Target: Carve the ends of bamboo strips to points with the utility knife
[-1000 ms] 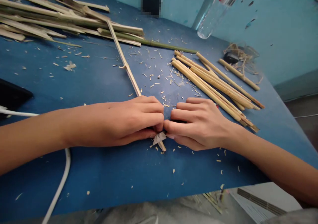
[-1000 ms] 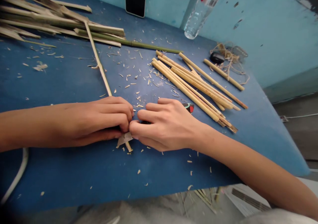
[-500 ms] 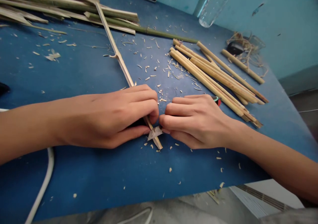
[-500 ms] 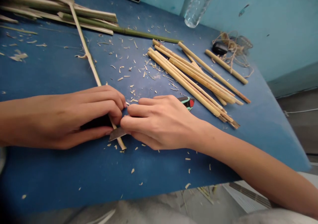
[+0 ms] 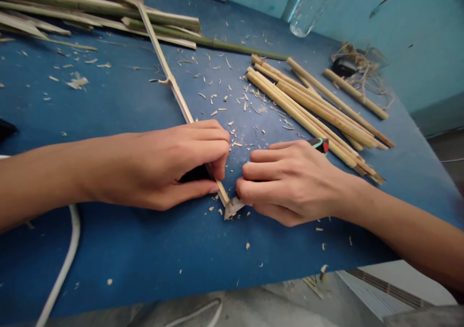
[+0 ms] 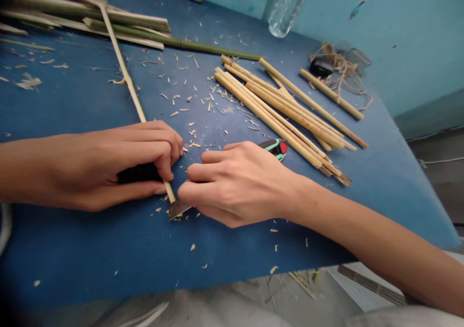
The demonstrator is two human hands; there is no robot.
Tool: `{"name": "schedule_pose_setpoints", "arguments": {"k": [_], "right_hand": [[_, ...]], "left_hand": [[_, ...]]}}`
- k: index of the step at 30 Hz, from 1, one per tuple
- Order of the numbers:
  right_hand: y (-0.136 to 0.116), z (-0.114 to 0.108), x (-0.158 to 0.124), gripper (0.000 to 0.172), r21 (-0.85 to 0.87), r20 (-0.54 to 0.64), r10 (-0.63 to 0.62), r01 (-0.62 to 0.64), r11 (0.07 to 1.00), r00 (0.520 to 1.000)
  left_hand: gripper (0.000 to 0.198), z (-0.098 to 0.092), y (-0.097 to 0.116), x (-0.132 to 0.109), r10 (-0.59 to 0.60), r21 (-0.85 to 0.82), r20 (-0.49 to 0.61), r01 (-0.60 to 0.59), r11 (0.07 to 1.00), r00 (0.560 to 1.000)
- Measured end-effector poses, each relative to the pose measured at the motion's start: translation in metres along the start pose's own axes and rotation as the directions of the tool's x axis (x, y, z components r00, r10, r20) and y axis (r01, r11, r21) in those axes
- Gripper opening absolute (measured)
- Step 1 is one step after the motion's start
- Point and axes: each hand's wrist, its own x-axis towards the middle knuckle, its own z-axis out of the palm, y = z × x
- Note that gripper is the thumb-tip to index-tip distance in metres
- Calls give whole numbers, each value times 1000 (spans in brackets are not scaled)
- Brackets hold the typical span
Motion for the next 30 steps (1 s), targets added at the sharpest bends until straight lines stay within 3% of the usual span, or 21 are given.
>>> {"name": "schedule_pose_setpoints", "arguments": {"k": [6, 11, 14, 17, 20, 22, 25, 27, 28, 29, 30], "right_hand": [[2, 1, -2, 23, -67, -12, -122, 121, 990, 992], [4, 6, -10, 26, -92, -172, -108, 93, 991, 979], [5, 3, -16, 23, -91, -364, -56, 24, 996, 930], [4, -3, -21, 20, -105, -554, -8, -60, 993, 833], [3, -8, -23, 14, -128, -669, 33, -158, 979, 742], [4, -9, -22, 9, -116, -688, 86, -226, 967, 721], [6, -7, -17, 14, -67, -655, 190, -307, 949, 731], [8, -6, -13, 17, -36, -616, 246, -339, 940, 748], [9, -6, -12, 18, -25, -597, 264, -346, 938, 758], [9, -6, -11, 19, -16, -577, 276, -349, 937, 768], [9, -6, -11, 20, -9, -556, 284, -348, 938, 781]], "left_hand": [[6, -4, 3, -1, -34, -31, 26, 35, 999, 999], [12, -2, 4, 0, 49, 56, 9, -50, 997, 999], [21, -1, 3, -3, 140, 224, -72, -121, 967, 988], [33, -4, 8, -5, 254, 347, -171, -183, 920, 952], [28, -14, 26, 0, 436, 509, -244, -268, 818, 866], [18, -26, 46, 5, 531, 645, -181, -308, 700, 828], [15, -48, 82, 7, 535, 822, 23, -320, 471, 845], [16, -62, 104, -2, 486, 894, 47, -254, 369, 873], [18, -68, 113, -11, 464, 899, 23, -222, 378, 885], [25, -73, 121, -22, 432, 881, -57, -158, 447, 900], [35, -77, 127, -35, 334, 778, -188, -67, 625, 924]]}}
